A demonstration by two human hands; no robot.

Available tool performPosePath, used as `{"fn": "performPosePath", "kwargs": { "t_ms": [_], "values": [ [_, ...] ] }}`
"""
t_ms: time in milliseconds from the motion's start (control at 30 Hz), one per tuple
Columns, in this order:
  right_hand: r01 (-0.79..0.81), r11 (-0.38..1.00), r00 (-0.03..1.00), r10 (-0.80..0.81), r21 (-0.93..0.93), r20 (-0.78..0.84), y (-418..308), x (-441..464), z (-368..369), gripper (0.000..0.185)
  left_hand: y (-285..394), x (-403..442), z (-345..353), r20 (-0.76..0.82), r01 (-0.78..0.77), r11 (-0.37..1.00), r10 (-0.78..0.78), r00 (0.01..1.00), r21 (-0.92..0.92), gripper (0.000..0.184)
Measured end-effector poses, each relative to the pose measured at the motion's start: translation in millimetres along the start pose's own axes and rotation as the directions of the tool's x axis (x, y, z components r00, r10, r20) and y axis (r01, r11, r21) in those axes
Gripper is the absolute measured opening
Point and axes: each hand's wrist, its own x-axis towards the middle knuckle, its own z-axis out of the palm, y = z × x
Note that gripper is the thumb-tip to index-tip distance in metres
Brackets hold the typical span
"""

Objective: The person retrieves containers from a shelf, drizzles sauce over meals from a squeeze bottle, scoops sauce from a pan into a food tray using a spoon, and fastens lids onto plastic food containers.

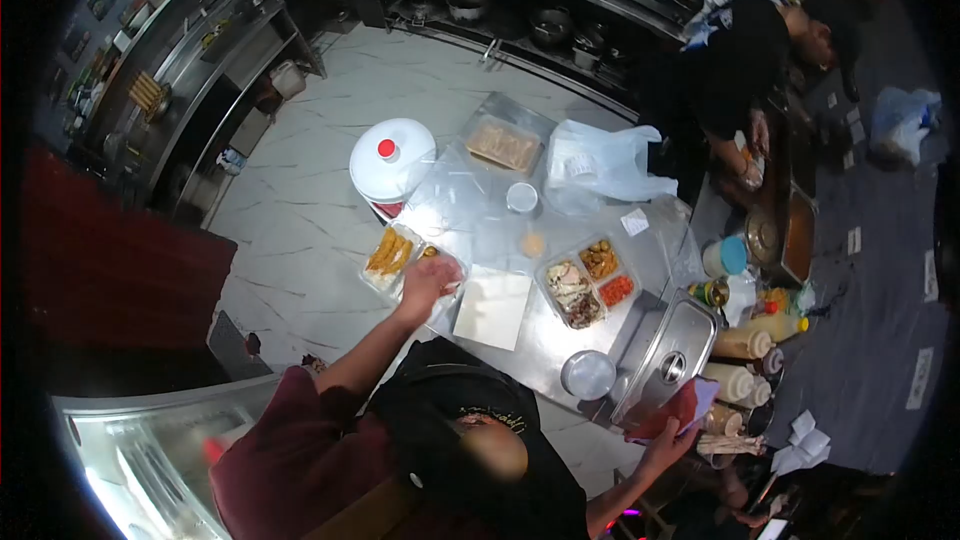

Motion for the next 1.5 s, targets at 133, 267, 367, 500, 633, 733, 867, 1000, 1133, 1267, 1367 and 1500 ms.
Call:
{"fn": "performPosePath", "kwargs": {
  "t_ms": [133,267,367,500,633,733,867,1000,1133,1267,1367,1500],
  "values": [
    [0.085,0.996,0.996,-0.085,-0.007,0.033,-58,4,53,0.058,-3,80,-34,-0.215,-0.059,0.982,0.02,0.976,-0.178,0.016],
    [0.15,0.977,0.982,-0.129,-0.15,0.138,-133,-17,145,0.067,-24,146,-45,-0.172,0.067,0.949,-0.125,0.977,-0.308,0.016],
    [0.321,0.937,0.9,-0.257,-0.136,0.353,-174,-36,224,0.065,-6,117,-35,-0.067,0.122,0.945,-0.149,0.987,-0.304,0.019],
    [0.345,0.934,0.68,-0.319,0.096,0.66,-201,-73,355,0.067,21,49,-58,0.196,0.109,0.993,-0.115,0.974,0.04,0.023],
    [0.301,0.912,0.482,-0.398,0.279,0.781,-149,-106,517,0.066,64,-12,-109,0.142,0.119,0.984,-0.1,0.985,-0.129,0.035],
    [0.3,0.907,0.42,-0.403,0.295,0.813,-195,-147,596,0.062,41,0,-174,-0.165,-0.123,0.966,0.163,0.973,0.226,0.033],
    [0.126,0.95,0.476,-0.311,0.286,0.822,-198,-172,669,0.068,22,27,-230,-0.305,-0.17,0.824,0.38,0.873,0.54,0.034],
    [0.352,0.927,0.55,-0.319,0.132,0.772,-156,-192,642,0.064,6,50,-251,-0.145,-0.14,0.855,0.242,0.959,0.499,0.035],
    [0.32,0.93,0.536,-0.337,0.183,0.774,-140,-198,519,0.056,-53,70,-267,-0.096,-0.25,0.818,0.346,0.933,0.518,0.037],
    [0.423,0.906,0.72,-0.352,0.024,0.599,-126,-143,372,0.043,-52,56,-257,-0.11,0.006,0.978,0.018,0.994,0.209,0.035],
    [0.462,0.874,0.858,-0.399,-0.148,0.323,-89,-74,272,0.043,-43,34,-236,-0.081,0.037,0.961,-0.016,0.997,0.276,0.036],
    [0.353,0.825,0.904,-0.423,-0.442,-0.067,-56,7,139,0.027,-53,27,-234,-0.137,0.044,0.953,-0.002,0.991,0.3,0.038]
  ]
}}
